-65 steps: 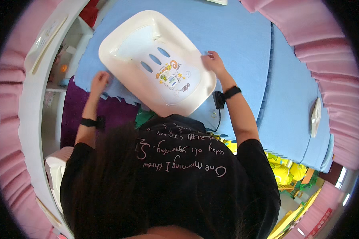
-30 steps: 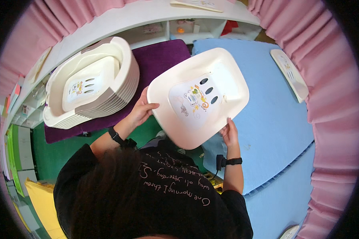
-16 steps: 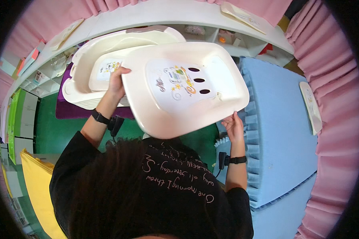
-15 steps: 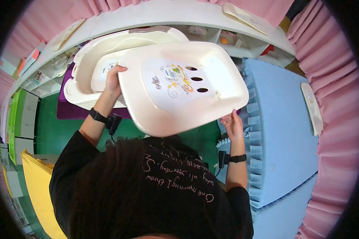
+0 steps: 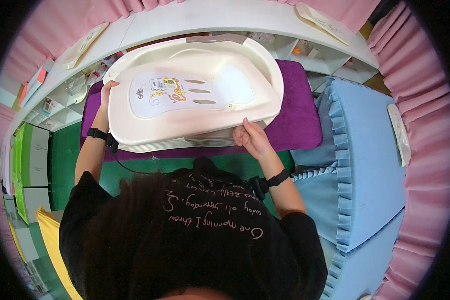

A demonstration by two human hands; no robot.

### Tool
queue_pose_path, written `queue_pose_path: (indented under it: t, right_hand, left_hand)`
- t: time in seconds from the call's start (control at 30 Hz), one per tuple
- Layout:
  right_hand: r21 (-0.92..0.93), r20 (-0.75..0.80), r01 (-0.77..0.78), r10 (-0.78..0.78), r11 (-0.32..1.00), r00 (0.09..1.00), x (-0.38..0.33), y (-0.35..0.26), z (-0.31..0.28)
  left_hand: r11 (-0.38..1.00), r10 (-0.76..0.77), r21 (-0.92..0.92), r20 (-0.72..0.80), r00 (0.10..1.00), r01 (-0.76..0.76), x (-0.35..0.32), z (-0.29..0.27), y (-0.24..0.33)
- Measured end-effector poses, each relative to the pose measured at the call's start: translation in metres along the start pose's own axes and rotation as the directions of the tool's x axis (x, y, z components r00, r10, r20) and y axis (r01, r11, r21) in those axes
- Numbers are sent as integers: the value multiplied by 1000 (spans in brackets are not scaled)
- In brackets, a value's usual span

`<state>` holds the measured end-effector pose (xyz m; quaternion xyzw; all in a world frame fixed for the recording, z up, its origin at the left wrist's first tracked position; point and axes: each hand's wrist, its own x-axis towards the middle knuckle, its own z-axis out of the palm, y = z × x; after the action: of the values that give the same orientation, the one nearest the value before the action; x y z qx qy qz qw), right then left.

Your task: The person stacks plastic baby bath basins and bath inserts on tables and shelves, then walks to a sink to handle a thermometer and faucet.

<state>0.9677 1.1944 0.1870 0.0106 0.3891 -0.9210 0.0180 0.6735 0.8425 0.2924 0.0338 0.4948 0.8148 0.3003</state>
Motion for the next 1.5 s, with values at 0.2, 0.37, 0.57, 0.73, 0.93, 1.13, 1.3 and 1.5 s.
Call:
queue_pose_path:
  t: [0.2, 0.37, 0.57, 0.73, 0.93, 1.13, 1.3, 1.5]
  right_hand:
    - [-103, -105, -155, 144, 983, 984, 28, 6, 26]
    - [-44, -243, -173, 157, 984, 957, 36, 8, 33]
    - [-17, -272, -203, 190, 979, 943, 61, 15, 39]
    - [36, -369, -341, 330, 939, 869, 74, 39, 29]
    - [-13, -317, -450, 423, 893, 849, 79, 51, 21]
    - [-45, -242, -572, 547, 819, 802, 97, 62, 10]
    - [-54, -105, -568, 561, 821, 821, 105, 56, 24]
    - [-233, -165, -496, 468, 837, 868, 110, 61, 32]
  left_hand:
    - [989, -126, 64, -70, 990, 130, 35, -54, 5]
    - [975, -183, 120, -54, 982, 188, 53, -52, 4]
    - [941, -236, 176, -270, 933, 289, 111, -113, -4]
    - [845, -244, 394, -317, 916, 362, 122, -105, -16]
    - [708, -219, 610, -288, 932, 355, 112, -111, -23]
    - [670, -240, 688, -153, 959, 278, 86, -109, -31]
    - [411, -267, 903, -16, 964, 129, 55, -69, -46]
    - [310, -473, 949, 105, 875, 54, 19, -35, -94]
